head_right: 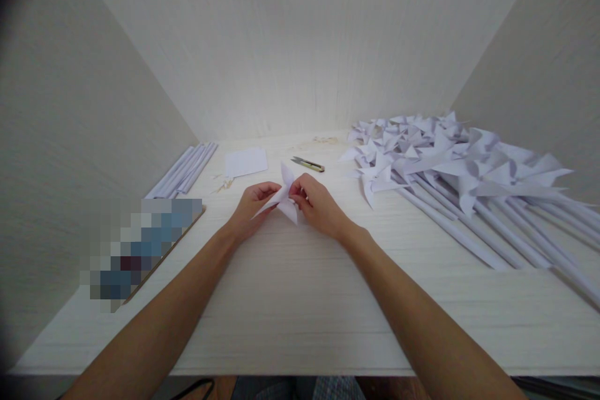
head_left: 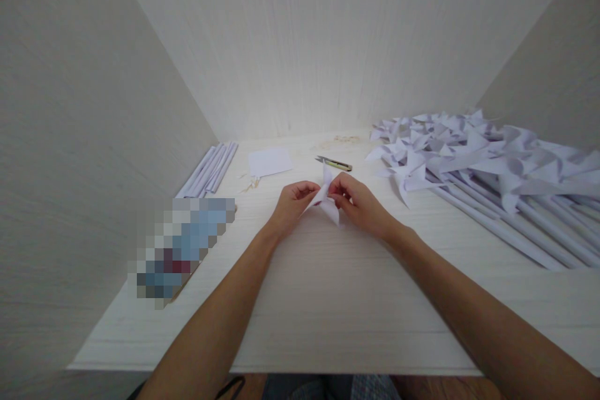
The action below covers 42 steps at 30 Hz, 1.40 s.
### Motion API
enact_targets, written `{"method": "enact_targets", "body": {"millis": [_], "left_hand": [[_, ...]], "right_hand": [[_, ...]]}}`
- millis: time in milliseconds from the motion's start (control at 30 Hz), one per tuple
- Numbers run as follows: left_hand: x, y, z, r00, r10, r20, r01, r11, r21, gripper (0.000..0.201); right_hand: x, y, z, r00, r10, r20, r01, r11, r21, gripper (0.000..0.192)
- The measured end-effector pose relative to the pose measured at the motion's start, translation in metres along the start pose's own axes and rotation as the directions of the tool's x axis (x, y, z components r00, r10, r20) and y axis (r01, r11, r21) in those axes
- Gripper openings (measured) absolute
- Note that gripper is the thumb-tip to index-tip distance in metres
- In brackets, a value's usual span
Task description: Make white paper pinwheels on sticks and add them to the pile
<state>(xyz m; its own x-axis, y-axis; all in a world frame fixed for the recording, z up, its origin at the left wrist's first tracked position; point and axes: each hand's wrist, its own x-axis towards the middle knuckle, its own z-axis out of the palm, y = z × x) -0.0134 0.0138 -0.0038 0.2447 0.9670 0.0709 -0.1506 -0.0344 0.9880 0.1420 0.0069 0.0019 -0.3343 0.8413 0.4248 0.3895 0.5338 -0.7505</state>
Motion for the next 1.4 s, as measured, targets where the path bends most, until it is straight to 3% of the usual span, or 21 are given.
{"method": "enact_targets", "body": {"millis": [533,867,1067,1233,1400], "left_hand": [[0.000,0.000,0.003,0.998,-0.054,-0.023,0.052,0.995,-0.080,0.022],[0.000,0.001,0.005,0.997,-0.060,-0.046,0.054,0.992,-0.115,0.022],[0.001,0.001,0.003,0.995,-0.041,-0.094,0.029,0.993,-0.117,0.021],[0.001,0.002,0.003,0.993,-0.029,-0.111,0.019,0.996,-0.093,0.020],[0.000,0.001,0.003,0.995,-0.032,-0.090,0.024,0.996,-0.081,0.020]], "right_hand": [[-0.004,0.003,0.008,0.976,-0.172,-0.132,0.157,0.981,-0.116,0.012],[0.001,-0.002,0.002,0.978,-0.065,-0.196,0.064,0.998,-0.015,0.008],[-0.002,0.000,-0.008,0.988,-0.106,-0.111,0.118,0.987,0.112,0.006],[-0.003,-0.001,-0.007,0.991,-0.123,-0.044,0.126,0.988,0.094,0.007],[-0.002,-0.003,-0.005,0.986,-0.154,-0.059,0.155,0.988,0.009,0.004]]}}
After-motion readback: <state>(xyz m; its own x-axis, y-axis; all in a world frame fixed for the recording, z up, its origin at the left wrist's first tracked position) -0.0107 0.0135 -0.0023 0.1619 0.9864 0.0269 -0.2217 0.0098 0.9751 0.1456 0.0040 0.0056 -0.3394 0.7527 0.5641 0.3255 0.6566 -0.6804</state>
